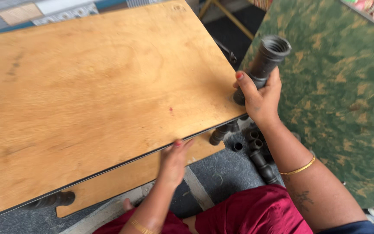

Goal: The person sits on the floor and attaches metal threaded legs to a square wooden tabletop. They pick up each leg, align it with a pre-drilled hole, and screw it in by hand, repeating the process for multiple legs.

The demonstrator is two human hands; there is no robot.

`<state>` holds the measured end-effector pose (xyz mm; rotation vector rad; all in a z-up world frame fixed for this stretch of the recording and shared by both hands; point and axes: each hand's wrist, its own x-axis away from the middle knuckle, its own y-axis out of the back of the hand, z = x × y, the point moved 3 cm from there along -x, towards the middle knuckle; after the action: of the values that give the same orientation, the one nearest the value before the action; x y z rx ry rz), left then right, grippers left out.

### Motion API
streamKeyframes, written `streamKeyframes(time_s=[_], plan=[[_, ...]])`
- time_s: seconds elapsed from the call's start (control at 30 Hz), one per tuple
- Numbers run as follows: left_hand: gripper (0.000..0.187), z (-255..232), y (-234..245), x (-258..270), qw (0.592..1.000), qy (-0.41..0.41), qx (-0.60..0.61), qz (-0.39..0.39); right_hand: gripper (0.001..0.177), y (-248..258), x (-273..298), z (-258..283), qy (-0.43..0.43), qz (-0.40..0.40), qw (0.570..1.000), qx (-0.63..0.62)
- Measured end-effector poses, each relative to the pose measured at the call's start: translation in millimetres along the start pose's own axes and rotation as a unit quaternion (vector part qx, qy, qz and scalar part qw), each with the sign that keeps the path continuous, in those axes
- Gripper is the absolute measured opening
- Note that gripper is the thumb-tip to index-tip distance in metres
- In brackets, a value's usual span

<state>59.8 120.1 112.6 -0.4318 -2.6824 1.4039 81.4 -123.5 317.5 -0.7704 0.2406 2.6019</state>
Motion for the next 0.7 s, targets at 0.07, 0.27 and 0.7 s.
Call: streamKeyframes(time_s=[0.07, 0.27, 0.7], plan=[[0.033, -32.1, 8.0, 11.1, 0.998, -0.024, 0.009, -0.050, 0.035, -2.1, 2.1, 2.8, -0.015, -0.007, 1.000, -0.011], [0.058, -102.2, -20.3, 28.7, 0.982, -0.040, -0.051, -0.179, 0.058, -2.7, 5.2, 17.1, -0.034, 0.075, 0.996, -0.017], [0.038, -133.0, -39.5, 15.3, 0.986, -0.066, -0.100, -0.120, 0.055, -14.9, 11.4, 33.8, -0.020, 0.071, 0.992, 0.104]])
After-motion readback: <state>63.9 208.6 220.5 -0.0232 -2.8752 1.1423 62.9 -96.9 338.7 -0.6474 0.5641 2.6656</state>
